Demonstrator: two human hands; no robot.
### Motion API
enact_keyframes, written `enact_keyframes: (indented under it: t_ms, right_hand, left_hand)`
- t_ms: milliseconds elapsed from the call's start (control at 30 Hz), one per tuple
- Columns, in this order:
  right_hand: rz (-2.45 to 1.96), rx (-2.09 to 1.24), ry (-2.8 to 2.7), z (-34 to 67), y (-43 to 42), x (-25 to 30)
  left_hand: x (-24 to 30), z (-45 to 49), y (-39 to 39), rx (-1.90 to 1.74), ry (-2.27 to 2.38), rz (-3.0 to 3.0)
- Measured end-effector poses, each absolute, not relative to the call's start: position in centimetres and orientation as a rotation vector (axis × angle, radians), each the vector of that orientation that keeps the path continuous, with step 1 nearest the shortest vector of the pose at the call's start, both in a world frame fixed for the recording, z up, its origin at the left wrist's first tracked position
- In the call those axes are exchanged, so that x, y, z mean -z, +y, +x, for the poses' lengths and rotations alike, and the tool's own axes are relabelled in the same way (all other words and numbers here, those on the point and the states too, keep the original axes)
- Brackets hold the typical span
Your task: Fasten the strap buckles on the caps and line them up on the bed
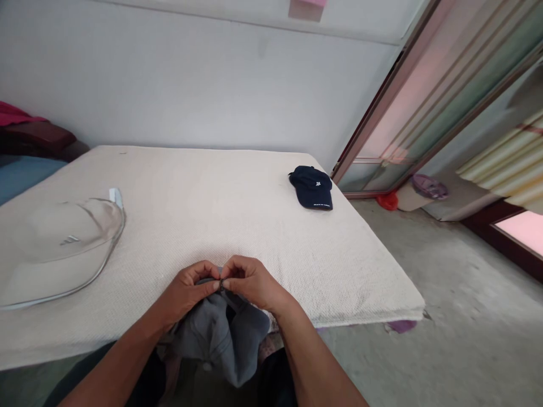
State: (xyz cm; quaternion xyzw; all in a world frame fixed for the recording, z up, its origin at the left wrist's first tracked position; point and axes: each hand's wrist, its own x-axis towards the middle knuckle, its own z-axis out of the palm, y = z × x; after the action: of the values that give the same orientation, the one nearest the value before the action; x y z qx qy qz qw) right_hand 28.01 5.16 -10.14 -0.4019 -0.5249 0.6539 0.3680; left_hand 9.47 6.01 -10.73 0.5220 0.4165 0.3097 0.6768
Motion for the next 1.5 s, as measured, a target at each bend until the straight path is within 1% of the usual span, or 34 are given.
enact_keyframes:
  t_ms: [567, 833, 1033, 1300, 1500]
  right_hand:
    - [-1.083, -1.576, -1.378, 27.69, 5.2, 9.73]
    - [-1.062, -1.622, -1.344, 27.87, 5.1, 9.93]
    - [-1.12, -1.563, -1.384, 27.7, 5.22, 10.17]
    - [-1.191, -1.477, -1.468, 27.47, 5.16, 10.46]
    - [-1.212, -1.474, -1.467, 27.49, 5.1, 10.59]
  left_hand:
    - [10.48, 9.74, 5.88, -0.777, 0.976, 1.146]
    - [10.76, 9.33, 6.07, -0.693, 1.01, 1.16]
    - [10.99, 9.11, 6.09, -0.659, 1.022, 1.137]
    - [11.3, 9.11, 6.37, -0.68, 1.054, 1.265]
    - [11.02, 9.14, 6.49, -0.67, 0.975, 1.349]
